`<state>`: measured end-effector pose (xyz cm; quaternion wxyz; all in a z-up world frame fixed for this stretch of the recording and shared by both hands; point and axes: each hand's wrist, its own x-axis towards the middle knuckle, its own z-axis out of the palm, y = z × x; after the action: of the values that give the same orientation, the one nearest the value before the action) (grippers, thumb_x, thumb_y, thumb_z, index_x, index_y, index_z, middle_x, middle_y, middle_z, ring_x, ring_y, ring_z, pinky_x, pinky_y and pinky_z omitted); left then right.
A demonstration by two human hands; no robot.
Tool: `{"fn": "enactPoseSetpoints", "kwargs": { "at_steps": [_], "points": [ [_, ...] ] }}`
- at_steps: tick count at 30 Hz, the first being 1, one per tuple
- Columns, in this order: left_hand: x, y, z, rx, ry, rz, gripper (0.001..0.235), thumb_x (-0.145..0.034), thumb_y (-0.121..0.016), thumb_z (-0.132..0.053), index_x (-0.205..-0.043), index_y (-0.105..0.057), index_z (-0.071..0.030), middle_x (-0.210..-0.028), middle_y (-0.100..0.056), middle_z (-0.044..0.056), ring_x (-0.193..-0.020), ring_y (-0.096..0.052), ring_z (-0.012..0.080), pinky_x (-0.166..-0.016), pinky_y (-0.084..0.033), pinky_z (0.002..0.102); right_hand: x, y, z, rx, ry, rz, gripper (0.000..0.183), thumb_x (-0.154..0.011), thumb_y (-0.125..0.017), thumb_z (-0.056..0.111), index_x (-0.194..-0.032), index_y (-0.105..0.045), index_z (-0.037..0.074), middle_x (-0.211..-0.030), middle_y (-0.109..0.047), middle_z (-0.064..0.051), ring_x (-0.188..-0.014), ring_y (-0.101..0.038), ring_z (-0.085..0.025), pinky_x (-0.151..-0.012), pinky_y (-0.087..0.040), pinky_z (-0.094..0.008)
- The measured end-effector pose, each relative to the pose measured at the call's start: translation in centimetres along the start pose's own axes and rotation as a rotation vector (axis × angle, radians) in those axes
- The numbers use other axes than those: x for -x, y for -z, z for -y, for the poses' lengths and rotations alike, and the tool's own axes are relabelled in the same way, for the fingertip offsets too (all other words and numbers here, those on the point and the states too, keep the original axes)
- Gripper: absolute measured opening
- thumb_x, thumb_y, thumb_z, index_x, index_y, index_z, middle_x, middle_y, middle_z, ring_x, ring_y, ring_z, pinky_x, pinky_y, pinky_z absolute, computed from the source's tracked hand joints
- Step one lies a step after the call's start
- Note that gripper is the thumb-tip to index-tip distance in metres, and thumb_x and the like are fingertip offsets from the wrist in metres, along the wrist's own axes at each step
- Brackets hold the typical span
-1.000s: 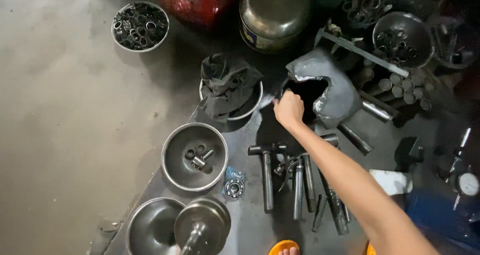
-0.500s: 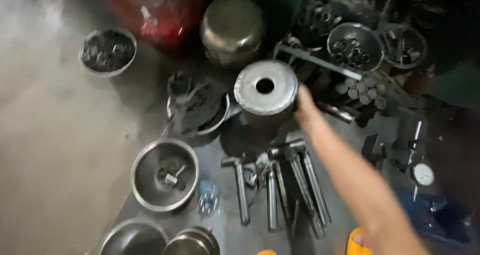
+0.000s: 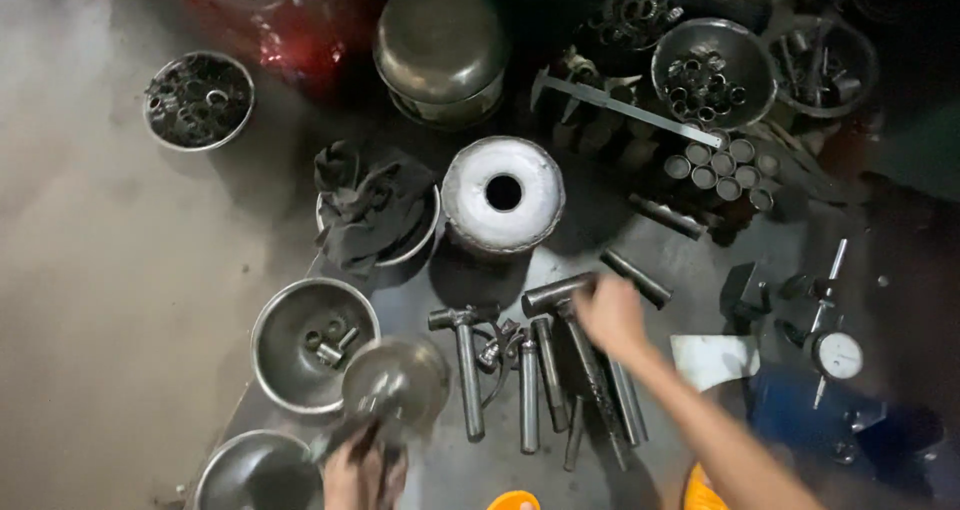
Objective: The person assembles a mechanical shaft with bearings and washers, using a hammer to tap components into place and a dial indicator to check alignment. They repeatedly position, strike, and measure the assembly on a workbench.
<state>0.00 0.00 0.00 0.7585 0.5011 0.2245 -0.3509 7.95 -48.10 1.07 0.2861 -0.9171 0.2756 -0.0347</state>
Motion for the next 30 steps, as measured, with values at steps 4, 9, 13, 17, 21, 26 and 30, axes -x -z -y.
{"fn": "enactPoseSetpoints", "kwargs": {
  "at_steps": [4,9,13,17,21,26,30],
  "points": [
    [-5.2,-11.9,-11.4,0.058,-0.047,-0.03,0.05,-0.095,-0.06,-0.032,-0.134,-0.044,-0.005,-0.088,-0.064,0.015,-0.049,-0.058,0.019,-0.033,-0.041,0.029,8.0,-4.1,-1.1,0.34,-0.163,0.501,0.029,-0.091,-0.07,0.021,-0.098,-0.065,-0.006,-0.081,-0.07,-0.022,-0.07,-0.076,-0.036,-0.062,-0.064,-0.045],
    [-5.8,-19.7,-18.4,-0.167,0.026,0.036,0.046,-0.096,-0.06,-0.038,-0.13,-0.045,-0.011,-0.077,-0.056,0.01,-0.046,-0.052,0.0156,-0.034,-0.032,0.027,8.6,-6.3,-3.4,0.307,0.0,-0.047,0.02,-0.081,-0.071,0.009,-0.094,-0.066,-0.005,-0.087,-0.07,-0.025,-0.076,-0.071,-0.038,-0.068,-0.059,-0.045],
    [-7.4,-21.3,-20.2,-0.183,0.08,0.107,0.044,-0.095,-0.06,-0.039,-0.125,-0.05,-0.009,-0.074,-0.051,0.004,-0.047,-0.048,0.0123,-0.036,-0.027,0.024,8.2,3.8,1.4,-0.406,-0.524,0.395,0.033,-0.09,-0.069,0.026,-0.109,-0.072,-0.001,-0.072,-0.065,-0.013,-0.062,-0.058,-0.022,-0.056,-0.046,-0.039],
    [-9.4,-20.7,-20.2,-0.175,0.097,0.121,0.039,-0.093,-0.06,-0.039,-0.124,-0.053,-0.016,-0.072,-0.047,0.001,-0.045,-0.045,0.0124,-0.034,-0.026,0.024,8.8,7.4,-0.2,-0.533,-0.508,0.5,0.041,-0.087,-0.078,0.029,-0.101,-0.073,-0.008,-0.068,-0.07,-0.012,-0.059,-0.067,-0.019,-0.057,-0.054,-0.036],
    [-12.2,-19.5,-19.7,-0.225,0.047,0.196,0.044,-0.096,-0.062,-0.04,-0.126,-0.052,-0.009,-0.074,-0.049,0.01,-0.047,-0.049,0.0158,-0.034,-0.029,0.027,8.9,6.7,0.9,-0.646,-0.087,0.102,0.031,-0.094,-0.071,0.023,-0.104,-0.063,-0.005,-0.08,-0.066,-0.01,-0.067,-0.058,-0.014,-0.056,-0.048,-0.032],
    [-18.4,-14.4,-14.8,-0.493,-0.261,0.091,0.067,-0.105,-0.072,-0.041,-0.147,-0.04,0.001,-0.132,-0.062,0.001,-0.115,-0.063,0.0082,-0.09,-0.05,0.023,7.7,9.5,3.7,-0.614,-0.33,0.117,0.029,-0.104,-0.063,0.022,-0.091,-0.062,-0.004,-0.07,-0.064,-0.013,-0.052,-0.056,-0.017,-0.043,-0.048,-0.033],
    [-16.5,-16.7,-17.9,-0.552,-0.239,0.176,0.062,-0.099,-0.066,-0.043,-0.137,-0.054,0.005,-0.116,-0.069,0.005,-0.104,-0.061,0.0095,-0.086,-0.045,0.025,3.7,14.1,11.6,-0.764,0.064,0.147,0.021,-0.098,-0.063,0.016,-0.108,-0.064,-0.003,-0.085,-0.071,-0.009,-0.066,-0.066,-0.014,-0.055,-0.056,-0.031]
  ]
}}
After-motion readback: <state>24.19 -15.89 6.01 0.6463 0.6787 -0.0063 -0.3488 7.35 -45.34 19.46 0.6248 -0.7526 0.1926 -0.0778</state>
